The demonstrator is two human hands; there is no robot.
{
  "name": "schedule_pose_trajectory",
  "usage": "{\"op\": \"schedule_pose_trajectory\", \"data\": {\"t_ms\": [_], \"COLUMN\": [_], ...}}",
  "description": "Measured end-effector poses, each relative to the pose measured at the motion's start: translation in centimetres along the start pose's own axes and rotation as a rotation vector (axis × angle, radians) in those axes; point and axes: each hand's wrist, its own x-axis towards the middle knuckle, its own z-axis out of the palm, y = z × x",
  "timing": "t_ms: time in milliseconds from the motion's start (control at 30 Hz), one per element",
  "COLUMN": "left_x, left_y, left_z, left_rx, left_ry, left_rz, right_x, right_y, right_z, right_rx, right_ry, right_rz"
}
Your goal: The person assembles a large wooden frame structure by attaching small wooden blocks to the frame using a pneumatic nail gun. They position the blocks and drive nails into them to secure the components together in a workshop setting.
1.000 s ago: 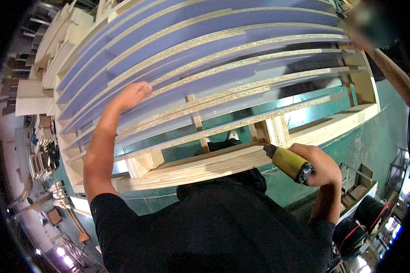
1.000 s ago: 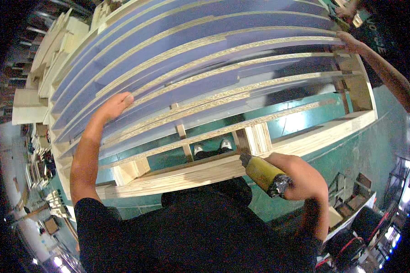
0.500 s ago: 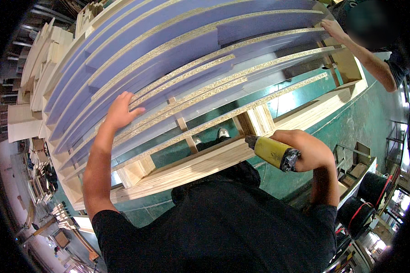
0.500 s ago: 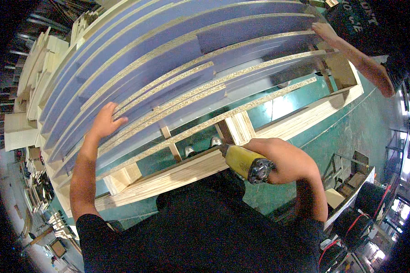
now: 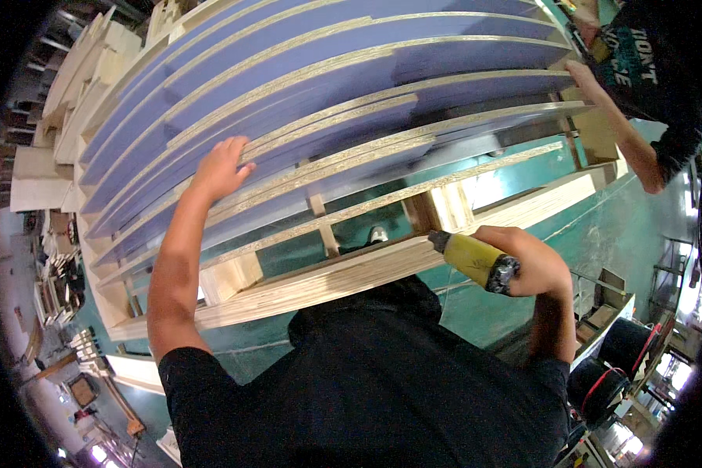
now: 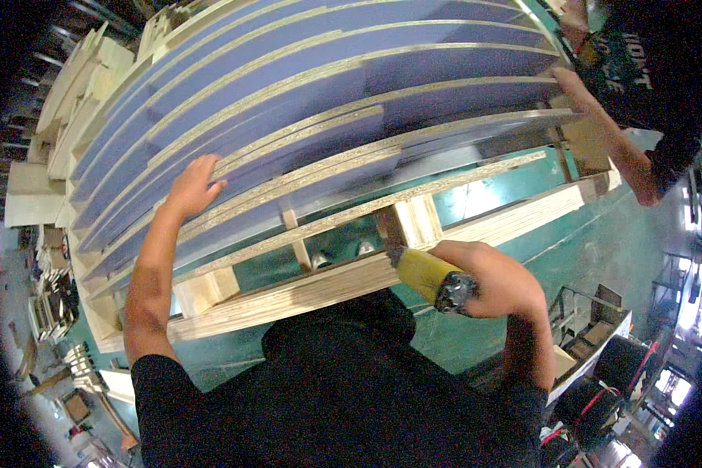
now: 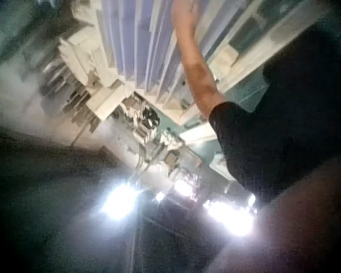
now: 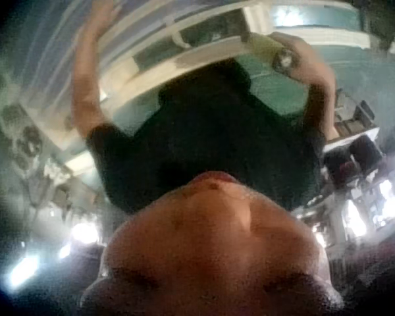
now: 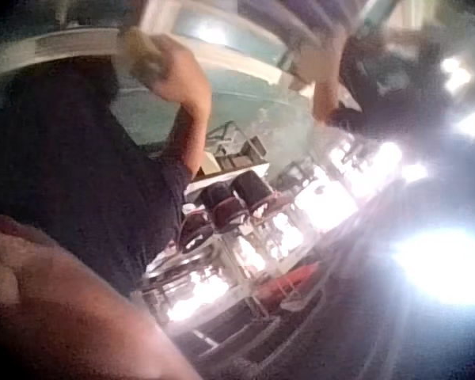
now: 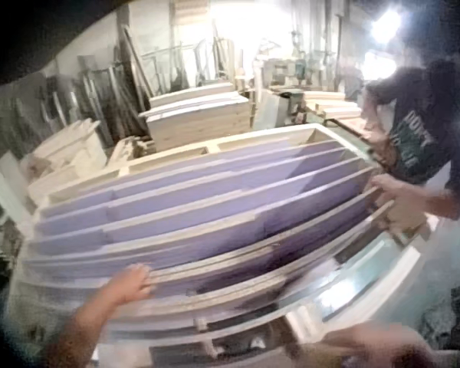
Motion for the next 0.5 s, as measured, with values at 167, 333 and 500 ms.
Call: {"op": "schedule_pose_trajectory", "data": {"t_ms": [167,333,500], "left_x": [0.2,0.4,-1.0], "left_y": [-1.4,0.3,-0.4], "left_z": [2.9,1.2,0.9], "left_rx": [0.063,0.069,0.027], "left_ry": [0.055,-0.015,0.045], "left_rz": [0.012,-0.08,-0.056], "right_x": [0.7,1.2,1.4], "right_y": [-0.9,-0.2,1.8], "right_z": [-0.2,0.1,1.5], "right_rx": [0.032,0.004,-0.089], "right_ry": [-0.006,-0.006,0.047], "right_rz": [0.012,-0.026,-0.027]}}
